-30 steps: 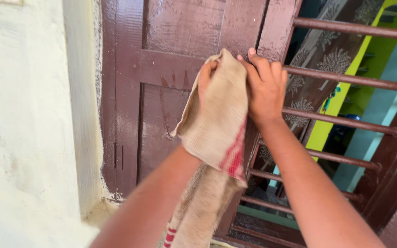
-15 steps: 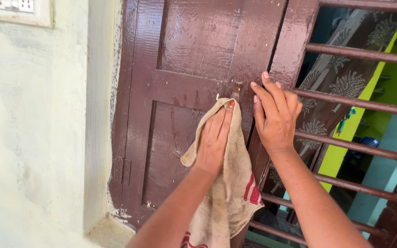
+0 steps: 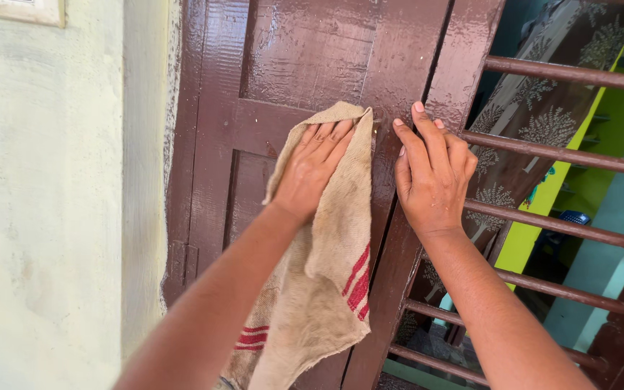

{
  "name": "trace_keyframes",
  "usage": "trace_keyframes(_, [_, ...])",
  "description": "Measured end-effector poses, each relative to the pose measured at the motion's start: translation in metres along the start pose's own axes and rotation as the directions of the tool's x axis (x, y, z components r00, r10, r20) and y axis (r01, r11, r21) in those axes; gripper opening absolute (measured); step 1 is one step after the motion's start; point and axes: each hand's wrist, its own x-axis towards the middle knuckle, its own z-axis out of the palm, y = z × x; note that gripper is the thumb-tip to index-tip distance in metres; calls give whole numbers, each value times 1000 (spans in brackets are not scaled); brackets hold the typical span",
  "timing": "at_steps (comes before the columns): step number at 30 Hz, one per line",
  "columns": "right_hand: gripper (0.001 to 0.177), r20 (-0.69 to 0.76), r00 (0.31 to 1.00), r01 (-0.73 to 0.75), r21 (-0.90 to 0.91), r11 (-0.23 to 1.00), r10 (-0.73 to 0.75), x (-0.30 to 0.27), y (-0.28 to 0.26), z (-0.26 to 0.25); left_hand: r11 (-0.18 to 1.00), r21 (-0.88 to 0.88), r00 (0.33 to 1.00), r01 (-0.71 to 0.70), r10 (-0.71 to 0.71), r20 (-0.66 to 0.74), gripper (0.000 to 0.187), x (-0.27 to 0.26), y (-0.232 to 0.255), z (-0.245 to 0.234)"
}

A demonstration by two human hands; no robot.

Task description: The person cleans the wooden frame and panels of a closed window with a cloth, wiping in vertical and horizontal motions.

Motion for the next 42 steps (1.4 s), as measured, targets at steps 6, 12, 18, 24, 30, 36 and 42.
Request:
trace_keyframes(6, [40,-26,1000,17,-9,1000,-17,0,1,1,918,-24,863,-395,380,334,74,1,-33,-32])
trace_keyframes(12, [40,-36,999,28,-23,999,-29,0,1,2,700,-130,635,-703,699,329,66,43,-65,-45])
trace_keyframes(18, [35,-8,999,30,-101,994,-31,-1,0,5,805,-177,790,-566,591,163,60,35,-57,-33])
trace_keyframes(24, [30,-36,994,-104,-106,989,101,-2,-22,20,967,-135,973,-217,202,-112,58,3,-20,-31])
trace_keyframes(30, [31,-42,996,-88,-184,979,81,-3,-30,20,994,4,978,109,-107,-181,64,-2,-4,-25])
trace_keyframes(36, [31,-31,997,-73,-268,961,67,-4,-33,20,999,32,999,-14,15,-33,62,1,-30,-30])
trace_keyframes(42, [28,-26,999,-49,-276,960,44,-12,-25,23,997,63,999,36,-37,17,63,-6,-52,-25])
